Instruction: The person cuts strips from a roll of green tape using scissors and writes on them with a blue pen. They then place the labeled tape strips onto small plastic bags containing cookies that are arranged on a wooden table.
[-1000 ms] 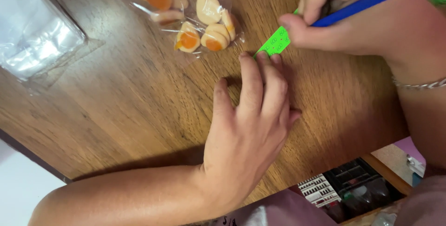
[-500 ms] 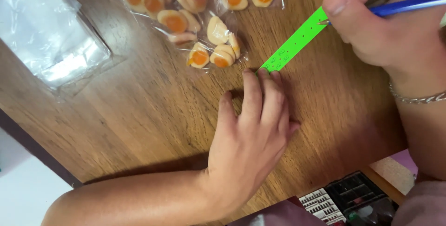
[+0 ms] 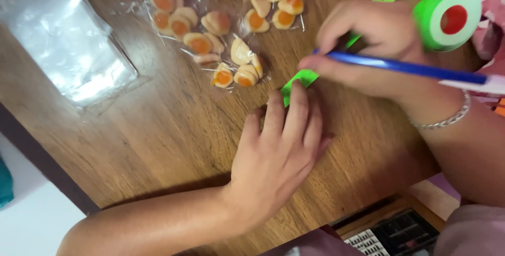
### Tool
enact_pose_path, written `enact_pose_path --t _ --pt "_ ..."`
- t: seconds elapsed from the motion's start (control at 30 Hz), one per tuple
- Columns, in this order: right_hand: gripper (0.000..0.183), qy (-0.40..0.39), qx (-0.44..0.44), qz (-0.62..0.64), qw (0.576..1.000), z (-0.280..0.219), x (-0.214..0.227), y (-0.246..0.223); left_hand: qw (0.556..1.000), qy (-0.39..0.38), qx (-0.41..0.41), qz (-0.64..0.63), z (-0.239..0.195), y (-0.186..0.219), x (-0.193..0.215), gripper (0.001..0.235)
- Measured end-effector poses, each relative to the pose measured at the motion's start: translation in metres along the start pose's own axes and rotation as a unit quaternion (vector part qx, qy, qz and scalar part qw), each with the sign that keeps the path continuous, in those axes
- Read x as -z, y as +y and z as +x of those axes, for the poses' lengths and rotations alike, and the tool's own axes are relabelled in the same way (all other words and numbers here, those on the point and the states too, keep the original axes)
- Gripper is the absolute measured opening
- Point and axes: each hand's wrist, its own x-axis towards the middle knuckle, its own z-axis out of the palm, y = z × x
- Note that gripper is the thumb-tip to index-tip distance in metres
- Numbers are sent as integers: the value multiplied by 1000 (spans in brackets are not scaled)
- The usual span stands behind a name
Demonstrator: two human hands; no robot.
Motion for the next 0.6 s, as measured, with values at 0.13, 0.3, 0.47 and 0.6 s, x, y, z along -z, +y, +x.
enact_pose_path --t 0.13,0.3,0.47,0.6 --pt "29 -14 8 -14 1000 3 -3 -2 999 22 -5 -31 3 -1 0 55" --pt "20 -16 21 11 1000 11 0 -10 999 31 -7 -33 8 -4 -1 54" --pt "14 -3 61 -48 997 9 6 -10 999 35 2 -18 14 -11 -3 42" --pt "16 32 56 -35 997 10 10 -8 998 46 -18 -36 22 -19 2 35"
